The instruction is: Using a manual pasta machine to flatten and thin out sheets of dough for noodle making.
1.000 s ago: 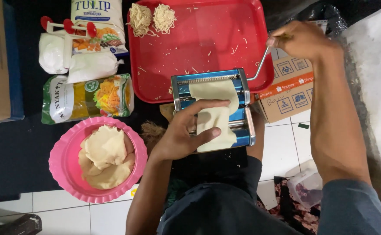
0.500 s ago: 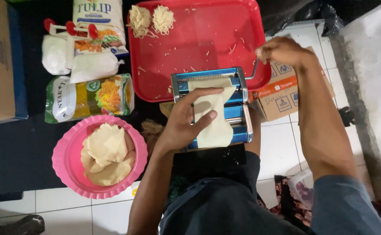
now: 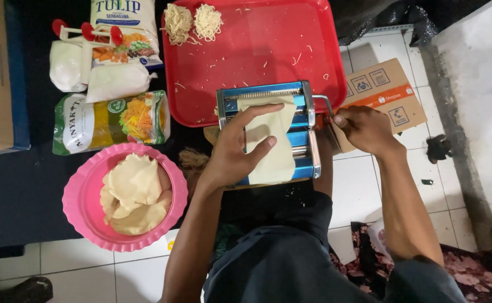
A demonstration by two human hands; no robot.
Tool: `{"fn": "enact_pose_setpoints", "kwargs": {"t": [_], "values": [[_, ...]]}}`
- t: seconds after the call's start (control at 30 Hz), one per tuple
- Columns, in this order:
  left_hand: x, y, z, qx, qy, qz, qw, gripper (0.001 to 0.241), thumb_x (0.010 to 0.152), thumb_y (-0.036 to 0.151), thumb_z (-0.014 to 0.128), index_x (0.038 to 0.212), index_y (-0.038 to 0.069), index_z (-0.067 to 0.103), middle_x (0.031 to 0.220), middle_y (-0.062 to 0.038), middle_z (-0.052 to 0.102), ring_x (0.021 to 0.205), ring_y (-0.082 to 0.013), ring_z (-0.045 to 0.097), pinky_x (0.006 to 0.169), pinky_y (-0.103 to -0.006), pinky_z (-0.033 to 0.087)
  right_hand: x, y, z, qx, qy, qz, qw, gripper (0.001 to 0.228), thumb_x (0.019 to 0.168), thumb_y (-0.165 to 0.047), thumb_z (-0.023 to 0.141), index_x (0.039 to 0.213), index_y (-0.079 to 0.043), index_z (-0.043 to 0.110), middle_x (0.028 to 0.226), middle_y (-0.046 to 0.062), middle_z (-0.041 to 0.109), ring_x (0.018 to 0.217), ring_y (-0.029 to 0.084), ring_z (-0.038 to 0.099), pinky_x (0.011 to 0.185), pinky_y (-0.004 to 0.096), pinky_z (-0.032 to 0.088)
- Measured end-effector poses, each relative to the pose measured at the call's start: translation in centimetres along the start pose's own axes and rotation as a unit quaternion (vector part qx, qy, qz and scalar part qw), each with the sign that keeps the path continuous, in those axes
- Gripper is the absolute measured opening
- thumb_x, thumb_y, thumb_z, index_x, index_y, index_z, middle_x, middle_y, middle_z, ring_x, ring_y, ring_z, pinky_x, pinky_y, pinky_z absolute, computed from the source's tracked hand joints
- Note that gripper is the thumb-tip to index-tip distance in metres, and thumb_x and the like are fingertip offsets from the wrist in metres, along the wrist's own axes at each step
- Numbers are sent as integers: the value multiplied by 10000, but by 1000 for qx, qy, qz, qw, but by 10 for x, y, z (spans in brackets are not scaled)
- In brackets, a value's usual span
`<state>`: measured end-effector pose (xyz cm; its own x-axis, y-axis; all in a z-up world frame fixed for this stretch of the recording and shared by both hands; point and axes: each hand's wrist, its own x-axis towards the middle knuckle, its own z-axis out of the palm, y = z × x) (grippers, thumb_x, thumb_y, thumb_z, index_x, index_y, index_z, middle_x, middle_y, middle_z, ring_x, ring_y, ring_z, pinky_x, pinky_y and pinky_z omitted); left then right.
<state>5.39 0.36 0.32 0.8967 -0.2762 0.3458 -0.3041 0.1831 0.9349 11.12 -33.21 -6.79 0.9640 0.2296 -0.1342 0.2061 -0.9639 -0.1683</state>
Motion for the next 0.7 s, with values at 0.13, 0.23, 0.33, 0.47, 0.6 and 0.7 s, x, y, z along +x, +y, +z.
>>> {"fn": "enact_pose_setpoints", "kwargs": {"t": [0.13,0.23,0.33,0.47,0.6,0.7], "values": [[1,3,3,16,-15,-6,1000,514,955,69,689,1458,94,584,1419,-194,609,1382,-329,538,1091,-464,500,-27,4,5,-22,75,-26,997,353,1049,-545,560,885,-251,669,769,3,648,869,279,702,839,447,562],[3,6,2,40,-10,-11,999,521,953,85,686,1462,92,576,1431,-215,601,1389,-386,536,1109,-496,480,-36,-3,-9,-19,102,-75,992,390,1003,-558,591,846,-224,719,658,30,642,737,303,700,831,466,561],[5,4,3,76,-11,-3,997,536,949,125,708,1469,133,579,1450,-179,603,1408,-371,522,1142,-502,449,-48,-3,-22,-37,123,-74,989,358,952,-530,660,818,-212,758,619,8,647,694,260,700,811,399,543],[10,14,5,155,-24,-34,987,559,940,274,703,1478,206,567,1367,-217,646,1305,-435,586,1094,-543,451,-47,-3,-32,-32,219,-147,964,299,907,-456,742,712,-238,679,546,-66,553,622,199,626,734,346,493],[8,17,4,193,-72,-44,978,489,1014,313,637,1461,159,509,1512,-41,589,1437,-273,548,1199,-445,326,-37,-10,-38,-12,76,-118,990,111,925,-163,719,842,-91,701,819,56,725,836,299,671,790,451,541],[10,19,5,139,-31,-51,989,542,956,336,697,1474,239,571,1325,-269,632,1271,-437,605,1080,-540,454,-34,-46,-50,35,256,-164,952,455,831,-196,862,1242,-65,720,1099,116,618,1092,366,609,958,476,452]]}}
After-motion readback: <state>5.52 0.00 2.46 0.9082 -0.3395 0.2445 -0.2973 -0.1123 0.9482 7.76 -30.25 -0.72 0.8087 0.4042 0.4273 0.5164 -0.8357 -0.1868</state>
